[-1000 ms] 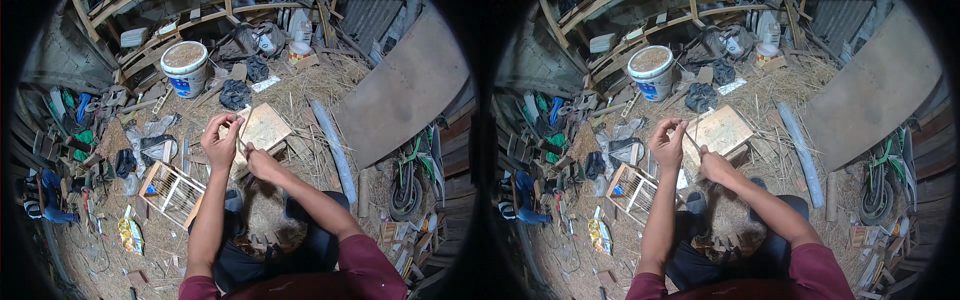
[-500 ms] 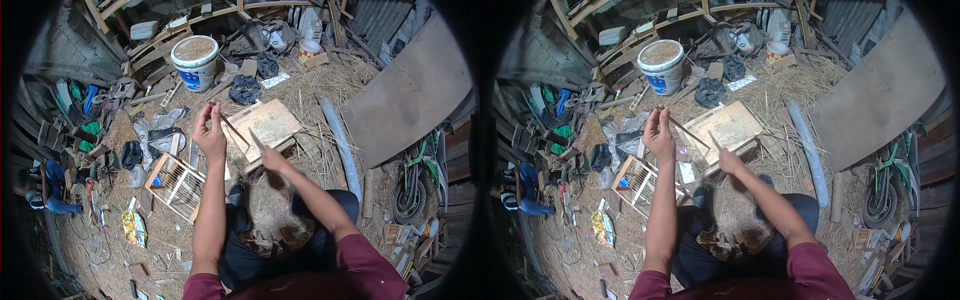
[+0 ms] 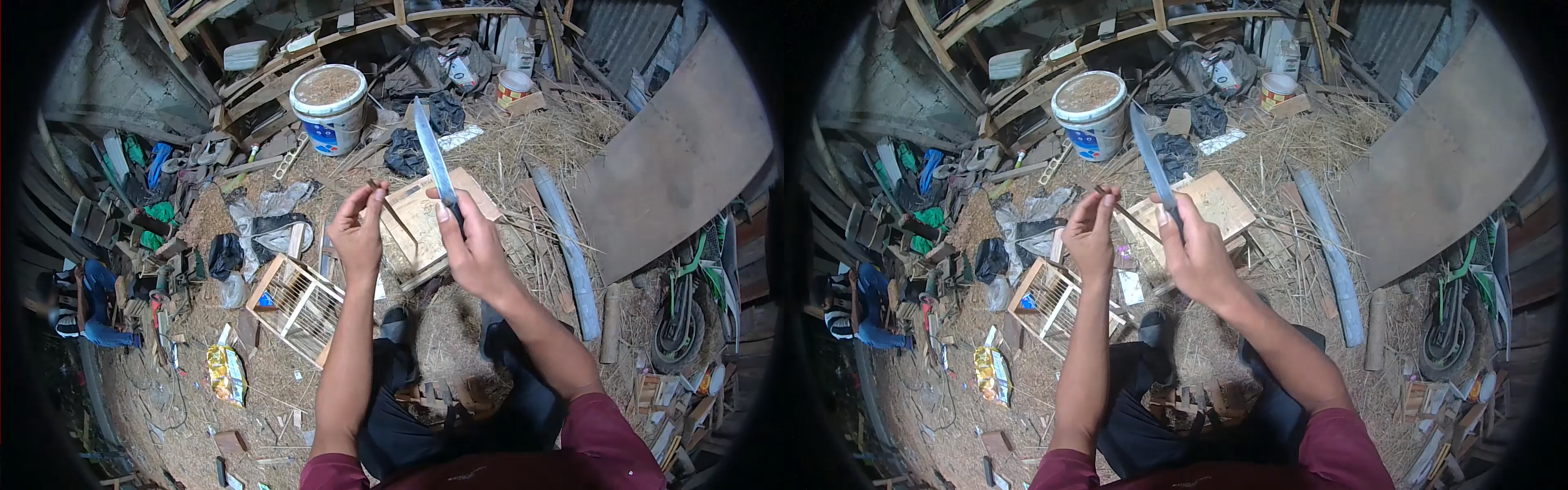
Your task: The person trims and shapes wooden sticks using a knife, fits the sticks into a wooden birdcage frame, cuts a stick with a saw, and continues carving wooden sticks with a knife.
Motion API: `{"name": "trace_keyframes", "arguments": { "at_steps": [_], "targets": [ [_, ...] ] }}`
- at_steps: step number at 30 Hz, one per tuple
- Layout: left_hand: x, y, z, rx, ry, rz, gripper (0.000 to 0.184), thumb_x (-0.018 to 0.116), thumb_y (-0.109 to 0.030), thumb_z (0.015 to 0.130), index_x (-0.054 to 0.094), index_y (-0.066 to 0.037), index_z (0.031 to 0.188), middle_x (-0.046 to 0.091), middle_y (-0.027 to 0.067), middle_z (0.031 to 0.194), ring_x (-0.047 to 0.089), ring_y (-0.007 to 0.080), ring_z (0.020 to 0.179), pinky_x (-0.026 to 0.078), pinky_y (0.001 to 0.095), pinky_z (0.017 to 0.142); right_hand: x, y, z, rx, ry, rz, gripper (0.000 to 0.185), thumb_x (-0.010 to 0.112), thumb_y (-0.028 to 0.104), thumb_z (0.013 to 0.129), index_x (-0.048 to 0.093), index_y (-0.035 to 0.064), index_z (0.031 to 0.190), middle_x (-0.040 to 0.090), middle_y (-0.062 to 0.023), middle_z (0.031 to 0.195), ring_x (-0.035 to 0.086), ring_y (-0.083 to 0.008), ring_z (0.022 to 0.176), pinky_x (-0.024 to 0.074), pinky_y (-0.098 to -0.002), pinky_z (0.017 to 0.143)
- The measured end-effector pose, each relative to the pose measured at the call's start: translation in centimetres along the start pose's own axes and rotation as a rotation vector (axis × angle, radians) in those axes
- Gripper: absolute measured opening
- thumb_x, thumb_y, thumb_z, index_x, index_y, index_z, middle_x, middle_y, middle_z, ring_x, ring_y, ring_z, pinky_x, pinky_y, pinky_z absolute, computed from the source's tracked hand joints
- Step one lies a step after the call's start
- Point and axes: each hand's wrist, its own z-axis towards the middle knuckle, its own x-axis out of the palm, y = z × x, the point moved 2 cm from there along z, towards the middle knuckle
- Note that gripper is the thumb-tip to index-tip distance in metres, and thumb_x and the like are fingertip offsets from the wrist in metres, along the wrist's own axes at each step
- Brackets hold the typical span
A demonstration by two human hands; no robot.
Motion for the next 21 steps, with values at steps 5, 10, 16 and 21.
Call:
{"name": "trace_keyframes", "arguments": {
  "at_steps": [5,10,16,21],
  "targets": [
    [1.9,0.1,-1.7,0.086,0.122,0.028,0.015,0.07,0.001,0.082,0.069,0.003,0.098,0.071,0.0084,0.091,0.065,0.012,0.085,0.051,0.0256,0.077,-0.5,1.9,-0.7,0.02,0.066,-0.027,0.038,0.044,0.012,0.095,0.043,0.0013,0.132,0.058,-0.0162,0.065,0.062,-0.0271,0.058,0.0446,-0.0382,0.055],
    [2.9,-1.1,-2.9,0.107,0.172,0.145,0.018,0.072,0.0,0.079,0.071,0.001,0.097,0.072,0.0065,0.089,0.064,0.0111,0.082,0.05,0.0254,0.074,-0.6,1.7,-0.9,-0.018,0.11,-0.036,0.042,0.044,0.008,0.093,0.038,-0.0038,0.133,0.061,-0.0211,0.074,0.065,-0.0325,0.066,0.0471,-0.0405,0.061],
    [3.2,-0.7,-2.9,0.147,0.196,0.175,0.02,0.072,0.0,0.078,0.07,0.001,0.098,0.071,0.0074,0.09,0.064,0.0123,0.081,0.05,0.0254,0.074,-0.9,1.8,-0.9,-0.027,0.1,-0.038,0.042,0.043,0.007,0.093,0.037,-0.0029,0.134,0.061,-0.0222,0.076,0.066,-0.0347,0.068,0.0476,-0.0413,0.062],
    [3.2,-0.5,-2.9,0.141,0.202,0.181,0.02,0.072,0.0,0.078,0.07,0.001,0.098,0.071,0.0076,0.09,0.063,0.0123,0.08,0.049,0.0251,0.073,-0.9,1.4,-0.8,-0.039,0.104,-0.057,0.043,0.043,0.006,0.093,0.037,-0.0029,0.135,0.062,-0.0238,0.079,0.066,-0.0382,0.072,0.0479,-0.0424,0.064]
  ]
}}
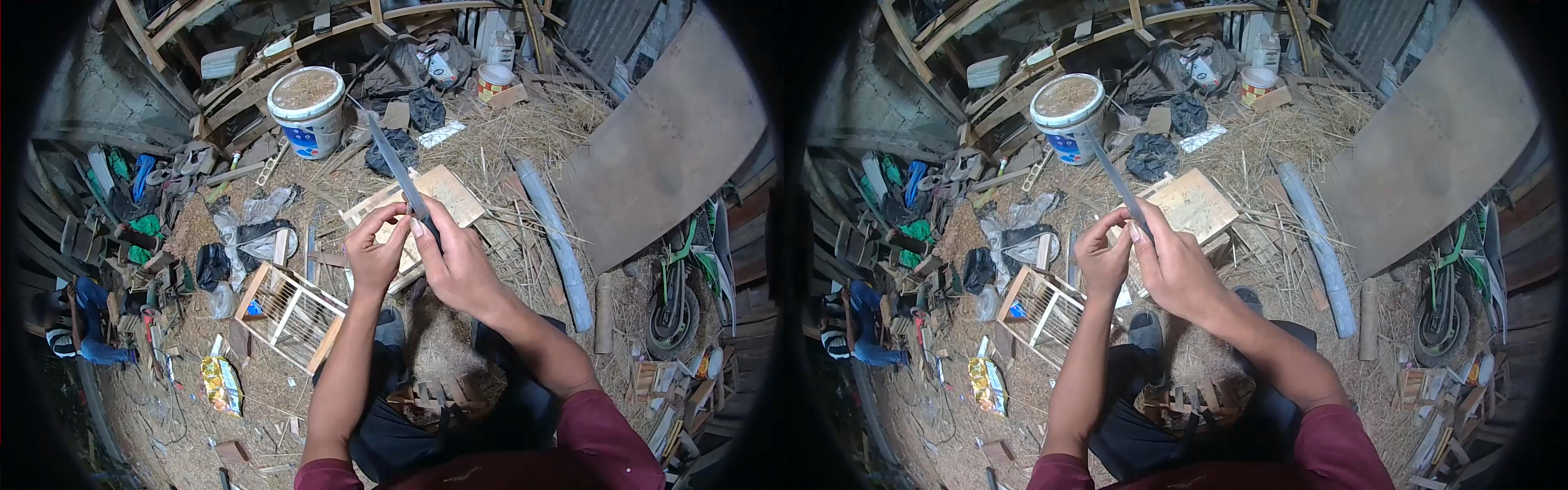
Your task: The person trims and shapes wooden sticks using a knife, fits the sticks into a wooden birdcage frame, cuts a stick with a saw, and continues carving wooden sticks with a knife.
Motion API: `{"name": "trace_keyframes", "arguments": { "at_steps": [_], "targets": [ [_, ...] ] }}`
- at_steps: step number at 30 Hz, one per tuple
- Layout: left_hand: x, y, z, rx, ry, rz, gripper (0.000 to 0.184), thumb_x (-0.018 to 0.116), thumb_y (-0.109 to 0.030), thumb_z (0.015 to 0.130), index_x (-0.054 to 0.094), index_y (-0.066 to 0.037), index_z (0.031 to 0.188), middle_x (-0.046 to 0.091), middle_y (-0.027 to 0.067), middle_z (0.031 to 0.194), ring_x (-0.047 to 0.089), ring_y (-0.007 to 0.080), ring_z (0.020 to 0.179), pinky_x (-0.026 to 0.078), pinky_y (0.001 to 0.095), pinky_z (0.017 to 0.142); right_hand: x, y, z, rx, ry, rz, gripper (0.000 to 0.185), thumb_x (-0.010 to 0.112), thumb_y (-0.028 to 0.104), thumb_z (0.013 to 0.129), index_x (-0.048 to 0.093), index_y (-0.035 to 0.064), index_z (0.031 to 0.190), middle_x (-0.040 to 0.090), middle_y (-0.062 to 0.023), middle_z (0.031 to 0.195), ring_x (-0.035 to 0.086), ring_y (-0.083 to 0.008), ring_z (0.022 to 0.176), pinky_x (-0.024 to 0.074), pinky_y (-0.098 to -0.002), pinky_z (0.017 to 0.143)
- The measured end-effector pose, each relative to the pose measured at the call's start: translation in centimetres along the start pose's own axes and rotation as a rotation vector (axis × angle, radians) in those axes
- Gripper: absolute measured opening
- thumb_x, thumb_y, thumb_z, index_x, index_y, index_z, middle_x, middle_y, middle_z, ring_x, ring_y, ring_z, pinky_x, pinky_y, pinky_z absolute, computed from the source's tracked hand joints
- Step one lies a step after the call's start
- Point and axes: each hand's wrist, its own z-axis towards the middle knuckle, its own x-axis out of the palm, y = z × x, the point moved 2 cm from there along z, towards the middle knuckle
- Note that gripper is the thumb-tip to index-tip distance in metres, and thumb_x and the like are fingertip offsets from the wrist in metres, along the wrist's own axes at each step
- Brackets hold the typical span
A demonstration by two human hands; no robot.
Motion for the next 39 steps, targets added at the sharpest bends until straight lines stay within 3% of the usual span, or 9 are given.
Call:
{"name": "trace_keyframes", "arguments": {
  "at_steps": [7,18,31,34,39],
  "targets": [
    [0.1,0.0,0.1,0.016,0.001,-0.002,0.02,0.072,0.0,0.078,0.07,0.001,0.098,0.071,0.0079,0.09,0.063,0.0122,0.08,0.049,0.025,0.072,0.2,-0.5,0.0,-0.046,-0.027,0.012,0.043,0.043,0.005,0.092,0.036,-0.0045,0.134,0.062,-0.0259,0.082,0.065,-0.0416,0.075,0.048,-0.0441,0.065],
    [-0.5,0.5,0.2,0.012,0.072,0.086,0.019,0.071,0.001,0.078,0.071,0.001,0.096,0.072,0.0111,0.093,0.069,0.0174,0.085,0.053,0.0276,0.076,0.6,-0.5,0.0,-0.01,-0.04,-0.033,0.044,0.044,0.006,0.093,0.036,-0.0057,0.134,0.06,-0.0297,0.071,0.062,-0.0467,0.071,0.046,-0.0508,0.061],
    [-0.7,-0.8,1.2,0.231,0.136,0.17,0.016,0.072,0.002,0.077,0.072,0.0,0.093,0.072,0.0136,0.089,0.07,0.0226,0.081,0.054,0.0296,0.071,0.4,-0.3,-0.5,-0.07,-0.066,-0.091,0.045,0.044,0.007,0.093,0.033,-0.0033,0.135,0.059,-0.0317,0.072,0.061,-0.0495,0.071,0.0465,-0.0533,0.061],
    [-0.5,0.4,0.7,0.106,0.099,0.18,0.018,0.07,0.004,0.076,0.071,0.001,0.094,0.072,0.0132,0.088,0.07,0.0214,0.081,0.053,0.0289,0.074,0.6,-1.3,-0.1,-0.066,-0.026,-0.16,0.044,0.044,0.007,0.093,0.033,-0.0032,0.135,0.06,-0.0317,0.072,0.061,-0.0495,0.07,0.0468,-0.0531,0.061],
    [0.2,-0.8,1.1,0.254,0.118,0.156,0.018,0.069,0.004,0.076,0.07,0.003,0.094,0.071,0.0141,0.087,0.07,0.0217,0.082,0.052,0.0288,0.074,-0.1,-1.2,0.1,-0.086,-0.055,-0.151,0.044,0.044,0.008,0.093,0.033,-0.0029,0.134,0.06,-0.0314,0.072,0.061,-0.0483,0.07,0.0464,-0.0531,0.06]
  ]
}}
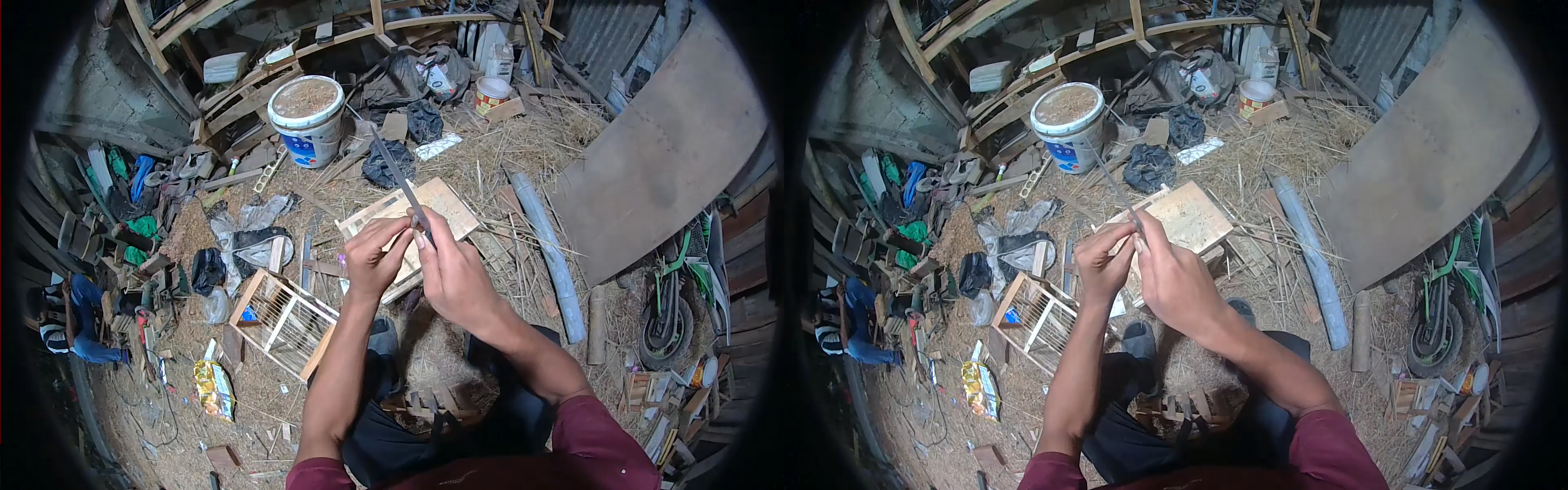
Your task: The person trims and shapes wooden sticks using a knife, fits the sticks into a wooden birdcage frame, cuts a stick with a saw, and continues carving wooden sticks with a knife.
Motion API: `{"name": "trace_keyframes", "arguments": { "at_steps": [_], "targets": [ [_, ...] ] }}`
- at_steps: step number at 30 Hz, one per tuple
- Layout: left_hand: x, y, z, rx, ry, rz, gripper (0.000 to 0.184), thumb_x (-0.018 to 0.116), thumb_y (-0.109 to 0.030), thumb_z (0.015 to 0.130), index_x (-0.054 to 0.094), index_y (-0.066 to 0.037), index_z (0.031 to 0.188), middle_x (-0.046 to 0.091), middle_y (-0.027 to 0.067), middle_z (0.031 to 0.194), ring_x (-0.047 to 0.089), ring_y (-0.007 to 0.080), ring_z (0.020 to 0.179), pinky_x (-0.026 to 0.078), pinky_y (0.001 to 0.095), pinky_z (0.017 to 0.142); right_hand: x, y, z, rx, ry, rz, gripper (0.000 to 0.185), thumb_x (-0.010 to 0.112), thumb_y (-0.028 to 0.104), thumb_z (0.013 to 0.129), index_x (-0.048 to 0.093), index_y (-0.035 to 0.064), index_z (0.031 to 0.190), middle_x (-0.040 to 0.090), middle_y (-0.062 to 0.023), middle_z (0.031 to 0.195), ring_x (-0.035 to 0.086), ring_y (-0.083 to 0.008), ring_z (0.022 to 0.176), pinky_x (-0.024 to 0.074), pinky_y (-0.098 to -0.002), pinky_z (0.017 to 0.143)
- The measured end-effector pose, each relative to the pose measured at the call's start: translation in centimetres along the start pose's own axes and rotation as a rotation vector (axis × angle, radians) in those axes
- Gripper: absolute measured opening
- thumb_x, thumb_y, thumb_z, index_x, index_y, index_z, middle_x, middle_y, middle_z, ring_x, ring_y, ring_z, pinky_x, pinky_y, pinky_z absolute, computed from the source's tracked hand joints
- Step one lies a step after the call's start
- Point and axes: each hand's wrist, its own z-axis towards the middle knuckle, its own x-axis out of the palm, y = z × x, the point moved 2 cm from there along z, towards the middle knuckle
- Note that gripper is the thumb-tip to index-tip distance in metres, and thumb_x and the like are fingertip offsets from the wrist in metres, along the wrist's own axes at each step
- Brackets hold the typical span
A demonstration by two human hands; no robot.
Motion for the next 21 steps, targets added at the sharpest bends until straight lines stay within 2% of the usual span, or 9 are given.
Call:
{"name": "trace_keyframes", "arguments": {
  "at_steps": [3,7,9,14,17,21],
  "targets": [
    [0.0,1.0,-0.1,-0.062,0.013,0.017,0.019,0.069,0.005,0.075,0.07,0.002,0.094,0.071,0.0145,0.087,0.07,0.0233,0.082,0.053,0.0305,0.075,0.3,-0.5,-0.2,0.01,0.024,-0.011,0.044,0.044,0.008,0.093,0.033,-0.0026,0.134,0.06,-0.0313,0.072,0.061,-0.0481,0.07,0.0464,-0.0528,0.061],
    [-0.2,0.1,0.3,0.025,0.04,0.019,0.018,0.069,0.005,0.075,0.07,0.003,0.093,0.071,0.0144,0.087,0.07,0.0241,0.082,0.053,0.032,0.076,0.0,-0.5,-0.1,-0.019,-0.009,0.004,0.044,0.045,0.008,0.093,0.033,-0.0019,0.134,0.06,-0.0307,0.071,0.061,-0.0483,0.07,0.0462,-0.0522,0.062],
    [-0.1,0.8,0.1,-0.033,0.037,0.061,0.018,0.071,0.005,0.074,0.07,0.003,0.092,0.071,0.0143,0.087,0.07,0.0248,0.082,0.052,0.0331,0.077,0.5,-1.3,-0.2,-0.021,-0.009,-0.01,0.044,0.045,0.007,0.093,0.033,-0.0017,0.135,0.06,-0.0306,0.071,0.061,-0.0484,0.07,0.0462,-0.0519,0.062],
    [-0.3,-0.8,1.0,0.129,0.035,0.051,0.017,0.072,0.002,0.076,0.07,0.001,0.094,0.071,0.0132,0.087,0.069,0.0255,0.08,0.053,0.0321,0.072,-0.9,0.6,-0.8,-0.023,-0.009,0.012,0.047,0.045,0.006,0.091,0.033,-0.0005,0.136,0.059,-0.0308,0.071,0.06,-0.0497,0.07,0.0456,-0.0529,0.061],
    [0.2,0.8,0.3,0.014,0.063,0.059,0.016,0.072,0.003,0.077,0.07,0.001,0.093,0.071,0.013,0.087,0.069,0.0255,0.08,0.053,0.0324,0.073,-0.1,-1.0,-0.3,0.075,0.022,0.002,0.047,0.045,0.006,0.091,0.033,-0.0018,0.136,0.059,-0.0311,0.072,0.06,-0.0498,0.07,0.0453,-0.053,0.062],
    [0.1,-0.5,0.9,0.078,0.038,0.045,0.019,0.071,0.005,0.075,0.07,0.002,0.093,0.071,0.0139,0.088,0.07,0.0242,0.083,0.053,0.0312,0.075,-0.9,0.3,-0.3,0.042,0.011,0.005,0.044,0.044,0.006,0.092,0.034,-0.0025,0.134,0.06,-0.0312,0.072,0.06,-0.0501,0.071,0.0452,-0.0535,0.063]
  ]
}}
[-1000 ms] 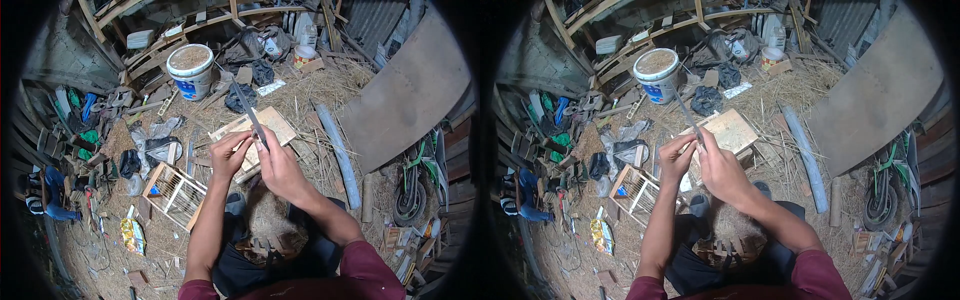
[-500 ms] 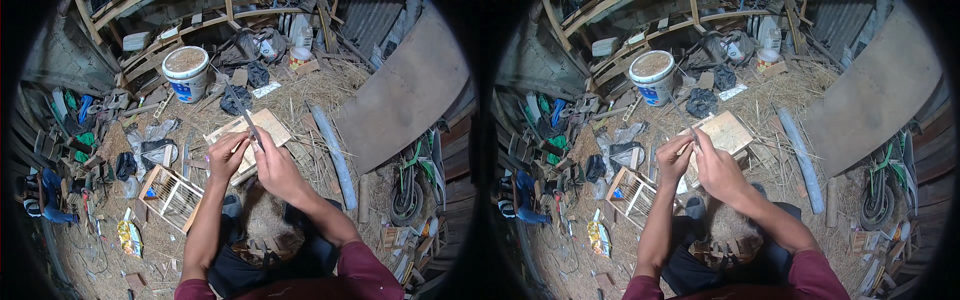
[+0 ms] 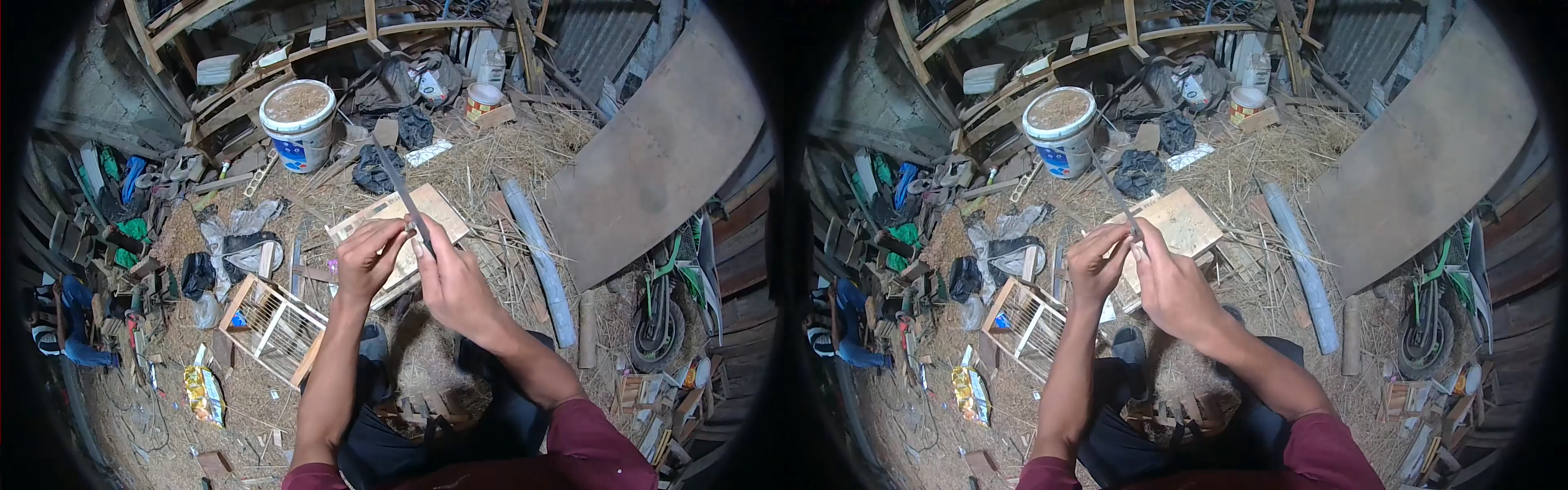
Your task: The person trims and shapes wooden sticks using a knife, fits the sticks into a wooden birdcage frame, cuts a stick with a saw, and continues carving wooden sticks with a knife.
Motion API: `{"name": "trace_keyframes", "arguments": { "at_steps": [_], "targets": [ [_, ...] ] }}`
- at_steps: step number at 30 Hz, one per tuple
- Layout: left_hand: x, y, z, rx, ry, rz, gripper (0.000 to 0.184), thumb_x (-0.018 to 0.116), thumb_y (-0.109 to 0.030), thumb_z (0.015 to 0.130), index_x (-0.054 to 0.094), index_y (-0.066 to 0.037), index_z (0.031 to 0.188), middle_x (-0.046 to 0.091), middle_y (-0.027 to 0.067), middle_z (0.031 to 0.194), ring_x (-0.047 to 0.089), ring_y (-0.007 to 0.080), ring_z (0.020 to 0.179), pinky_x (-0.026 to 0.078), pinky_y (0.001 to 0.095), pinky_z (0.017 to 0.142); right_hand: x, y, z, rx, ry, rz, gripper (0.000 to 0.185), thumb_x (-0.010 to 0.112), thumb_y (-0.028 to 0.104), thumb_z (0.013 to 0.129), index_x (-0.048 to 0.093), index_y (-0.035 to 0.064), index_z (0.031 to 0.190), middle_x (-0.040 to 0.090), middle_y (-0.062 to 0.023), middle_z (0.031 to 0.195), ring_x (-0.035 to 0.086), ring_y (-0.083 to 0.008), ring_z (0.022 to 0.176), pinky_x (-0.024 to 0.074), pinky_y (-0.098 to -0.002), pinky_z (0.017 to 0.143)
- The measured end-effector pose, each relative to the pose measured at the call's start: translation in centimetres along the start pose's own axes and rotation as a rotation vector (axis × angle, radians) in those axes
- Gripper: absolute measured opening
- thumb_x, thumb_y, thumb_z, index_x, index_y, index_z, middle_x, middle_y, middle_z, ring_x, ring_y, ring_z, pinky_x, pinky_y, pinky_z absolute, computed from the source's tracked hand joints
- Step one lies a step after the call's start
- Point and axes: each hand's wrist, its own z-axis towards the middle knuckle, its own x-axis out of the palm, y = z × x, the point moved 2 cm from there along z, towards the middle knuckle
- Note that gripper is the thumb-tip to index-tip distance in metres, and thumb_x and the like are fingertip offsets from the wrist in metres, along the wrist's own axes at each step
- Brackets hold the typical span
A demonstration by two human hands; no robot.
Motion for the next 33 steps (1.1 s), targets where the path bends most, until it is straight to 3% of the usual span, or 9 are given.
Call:
{"name": "trace_keyframes", "arguments": {
  "at_steps": [2,6,8,13,26,30,33],
  "targets": [
    [0.4,1.5,-0.9,-0.116,0.018,0.017,0.019,0.072,0.004,0.075,0.07,0.002,0.094,0.071,0.0144,0.089,0.07,0.0249,0.085,0.054,0.0321,0.076,1.2,-1.9,0.3,-0.02,-0.021,-0.009,0.044,0.043,0.006,0.092,0.034,-0.0027,0.134,0.06,-0.0311,0.072,0.06,-0.0501,0.071,0.0452,-0.0535,0.063],
    [0.2,0.9,-0.1,-0.009,0.009,0.058,0.018,0.072,0.004,0.075,0.07,0.001,0.093,0.071,0.0142,0.089,0.07,0.0256,0.085,0.054,0.0322,0.076,-0.4,0.9,-0.1,0.048,0.032,0.011,0.045,0.044,0.008,0.092,0.034,-0.0032,0.135,0.059,-0.0312,0.07,0.06,-0.0496,0.07,0.0453,-0.0538,0.063],
    [0.3,1.9,-0.9,-0.068,0.029,0.073,0.018,0.072,0.004,0.075,0.07,0.001,0.093,0.071,0.014,0.089,0.07,0.026,0.084,0.054,0.0325,0.076,0.4,-0.3,-0.2,0.058,0.047,-0.015,0.045,0.043,0.008,0.093,0.034,-0.0027,0.135,0.059,-0.0313,0.07,0.061,-0.0492,0.069,0.0453,-0.0539,0.063],
    [0.4,0.5,0.0,0.045,-0.027,0.035,0.017,0.072,0.003,0.076,0.069,0.001,0.093,0.071,0.0131,0.087,0.069,0.0257,0.08,0.053,0.0331,0.072,0.2,-0.4,0.5,0.025,0.007,-0.025,0.044,0.043,0.008,0.093,0.035,-0.0029,0.134,0.059,-0.0313,0.069,0.061,-0.0485,0.069,0.0455,-0.0532,0.061],
    [0.6,0.5,-0.2,-0.038,0.002,0.093,0.019,0.072,0.003,0.076,0.07,0.001,0.094,0.071,0.0148,0.088,0.07,0.0267,0.082,0.053,0.0318,0.075,0.4,-0.9,0.4,0.007,-0.008,-0.021,0.041,0.043,0.008,0.094,0.036,-0.0039,0.133,0.058,-0.0303,0.067,0.061,-0.0481,0.067,0.0453,-0.0517,0.058],
    [0.7,0.4,0.0,0.051,-0.054,0.029,0.017,0.073,0.002,0.075,0.069,0.002,0.093,0.07,0.0146,0.085,0.069,0.0276,0.079,0.054,0.0335,0.071,-0.3,-0.1,0.5,0.026,0.027,-0.005,0.043,0.043,0.008,0.093,0.035,-0.0033,0.133,0.058,-0.03,0.066,0.061,-0.0487,0.067,0.0456,-0.0523,0.06],
    [0.3,1.1,-0.5,-0.023,-0.006,0.046,0.017,0.072,0.002,0.076,0.069,0.001,0.093,0.071,0.0136,0.086,0.069,0.0269,0.079,0.054,0.0332,0.072,0.8,-1.1,0.8,0.007,0.027,-0.031,0.043,0.042,0.008,0.093,0.035,-0.0019,0.134,0.058,-0.0298,0.065,0.061,-0.0485,0.067,0.045,-0.0528,0.059]
  ]
}}
